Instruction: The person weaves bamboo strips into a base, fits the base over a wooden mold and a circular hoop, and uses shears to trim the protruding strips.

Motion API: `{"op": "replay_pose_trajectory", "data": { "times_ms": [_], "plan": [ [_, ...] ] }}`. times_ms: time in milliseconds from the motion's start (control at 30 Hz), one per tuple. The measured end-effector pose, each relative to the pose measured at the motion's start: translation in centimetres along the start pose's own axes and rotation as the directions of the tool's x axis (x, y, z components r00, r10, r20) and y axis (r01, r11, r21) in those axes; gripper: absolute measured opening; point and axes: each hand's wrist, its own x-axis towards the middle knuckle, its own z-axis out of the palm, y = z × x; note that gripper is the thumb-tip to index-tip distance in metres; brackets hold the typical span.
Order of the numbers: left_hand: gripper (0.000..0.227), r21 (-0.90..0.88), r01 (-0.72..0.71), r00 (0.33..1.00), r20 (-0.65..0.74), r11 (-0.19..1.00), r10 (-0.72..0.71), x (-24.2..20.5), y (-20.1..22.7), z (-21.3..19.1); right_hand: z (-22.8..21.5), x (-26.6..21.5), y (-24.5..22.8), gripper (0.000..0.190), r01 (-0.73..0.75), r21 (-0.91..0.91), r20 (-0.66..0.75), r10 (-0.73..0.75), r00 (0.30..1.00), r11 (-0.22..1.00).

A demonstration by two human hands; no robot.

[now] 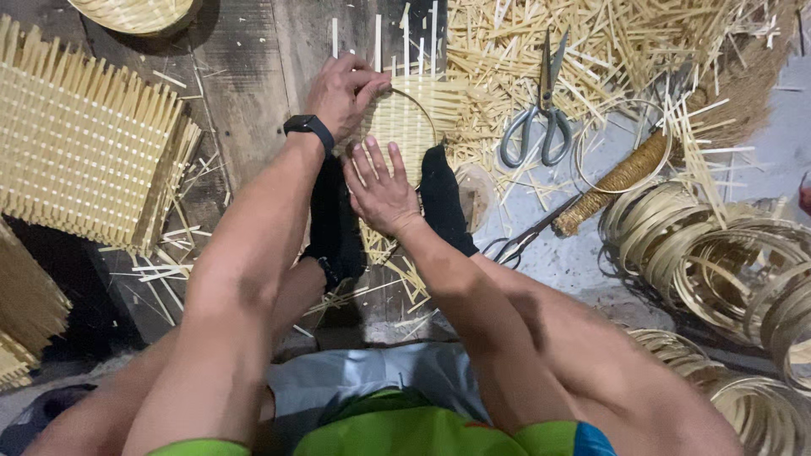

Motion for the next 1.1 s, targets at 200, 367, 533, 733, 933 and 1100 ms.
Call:
{"op": "replay_pose_trajectory", "data": {
  "times_ms": [200,367,533,733,933,1100],
  "plan": [
    [0.023,0.049,-0.21,0.973,-0.093,0.977,0.213,0.2,0.1,-0.4,-2.7,3.0,7.6,0.051,-0.076,0.546,-0.134,0.177,0.975,0.834],
    [0.025,-0.197,0.218,0.975,0.085,0.956,-0.205,1.3,-0.2,0.7,0.8,6.8,12.3,0.017,-0.31,0.782,0.006,0.491,0.871,0.541],
    [0.03,-0.266,0.245,0.969,0.043,0.932,-0.243,2.0,-3.4,3.4,5.9,5.3,14.2,0.052,-0.493,0.826,0.278,0.564,0.777,0.272],
    [0.037,-0.366,0.335,0.939,0.053,0.868,-0.339,1.5,-2.7,2.2,6.3,4.4,14.9,0.058,-0.484,0.776,0.17,0.605,0.778,0.404],
    [0.065,-0.343,0.19,0.975,0.177,0.92,-0.135,0.2,3.0,-1.9,-11.8,-1.1,25.5,0.039,-0.426,0.507,-0.04,0.514,0.857,0.75],
    [0.043,-0.047,-0.19,0.979,-0.089,0.981,0.186,-3.8,9.3,-3.6,-26.5,-9.2,26.4,0.026,-0.504,0.025,0.236,0.485,0.842,0.864]
  ]
}}
